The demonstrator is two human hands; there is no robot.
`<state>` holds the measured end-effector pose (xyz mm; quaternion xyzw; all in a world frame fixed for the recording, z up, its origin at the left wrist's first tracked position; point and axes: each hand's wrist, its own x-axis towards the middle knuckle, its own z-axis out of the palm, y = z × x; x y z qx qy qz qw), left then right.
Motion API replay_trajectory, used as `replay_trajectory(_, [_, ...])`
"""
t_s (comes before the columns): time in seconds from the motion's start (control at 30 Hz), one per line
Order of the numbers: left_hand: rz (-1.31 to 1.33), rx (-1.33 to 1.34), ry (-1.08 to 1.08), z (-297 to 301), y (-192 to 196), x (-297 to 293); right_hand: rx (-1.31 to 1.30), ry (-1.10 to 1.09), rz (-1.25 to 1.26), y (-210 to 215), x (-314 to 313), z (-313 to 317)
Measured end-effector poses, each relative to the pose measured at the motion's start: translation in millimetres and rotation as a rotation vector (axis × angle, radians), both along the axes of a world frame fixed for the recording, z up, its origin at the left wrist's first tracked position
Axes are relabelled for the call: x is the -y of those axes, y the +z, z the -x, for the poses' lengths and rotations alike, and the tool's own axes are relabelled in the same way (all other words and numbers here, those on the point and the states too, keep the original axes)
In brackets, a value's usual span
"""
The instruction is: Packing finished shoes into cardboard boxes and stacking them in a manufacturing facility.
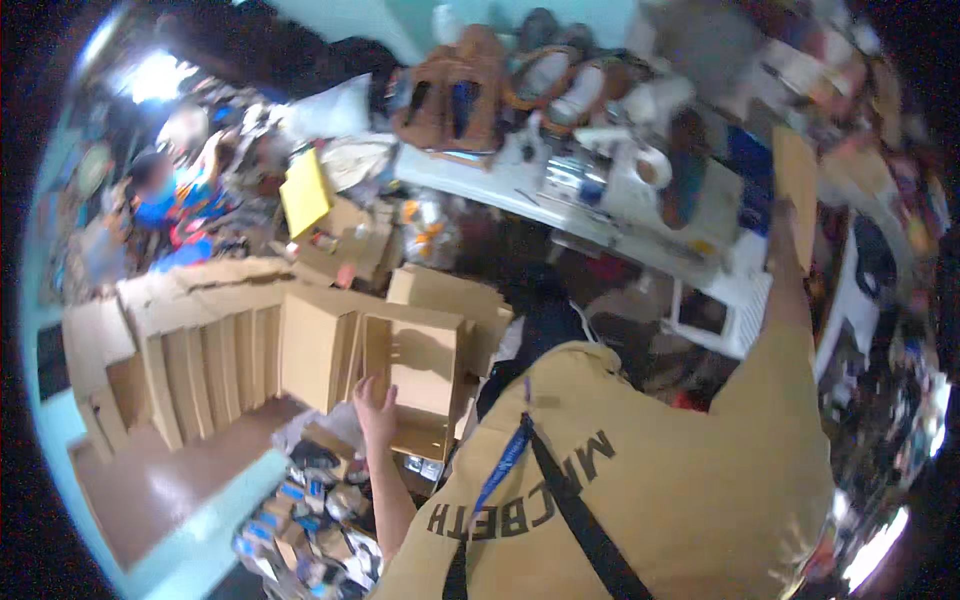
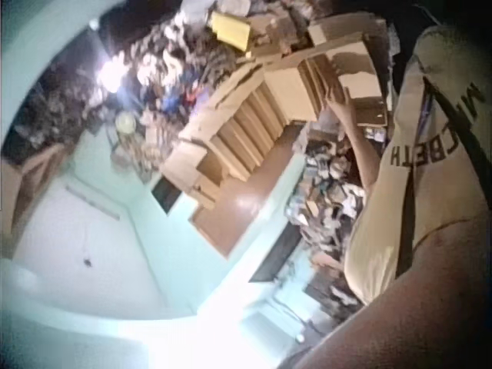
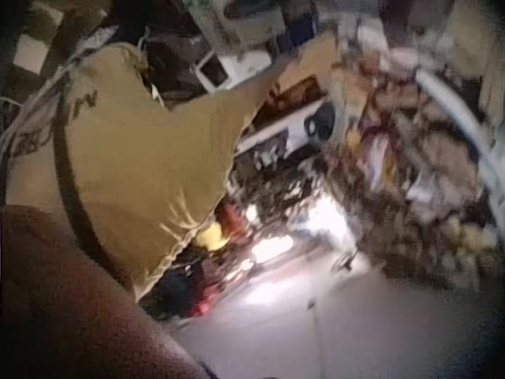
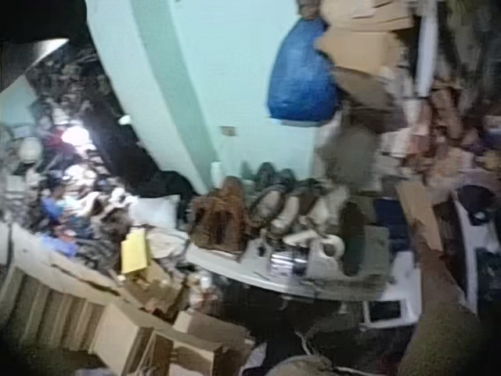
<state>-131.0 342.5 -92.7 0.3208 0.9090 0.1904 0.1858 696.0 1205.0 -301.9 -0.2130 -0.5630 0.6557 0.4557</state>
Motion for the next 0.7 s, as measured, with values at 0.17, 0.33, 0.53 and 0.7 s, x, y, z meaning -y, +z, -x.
replay_trajectory(0.17, [0.26, 0.001, 0.206, -24.0, 66.3, 9.5, -0.175, 0.09, 0.327, -183.0, 19.3, 118.6])
replay_trajectory(0.33, [0.227, 0.036, 0.313, -20.2, 68.8, 4.7, -0.195, 0.02, 0.474, -177.9, 18.7, 112.2])
replay_trajectory(0.53, [0.221, 0.001, 0.338, -22.9, 73.7, -16.8, -0.18, 0.029, 0.59, -84.3, 20.7, 126.9])
replay_trajectory(0.7, [0.129, -0.063, 0.413, -41.9, 64.8, -3.2, -0.137, 0.029, 0.636, 61.5, -9.7, 229.6])
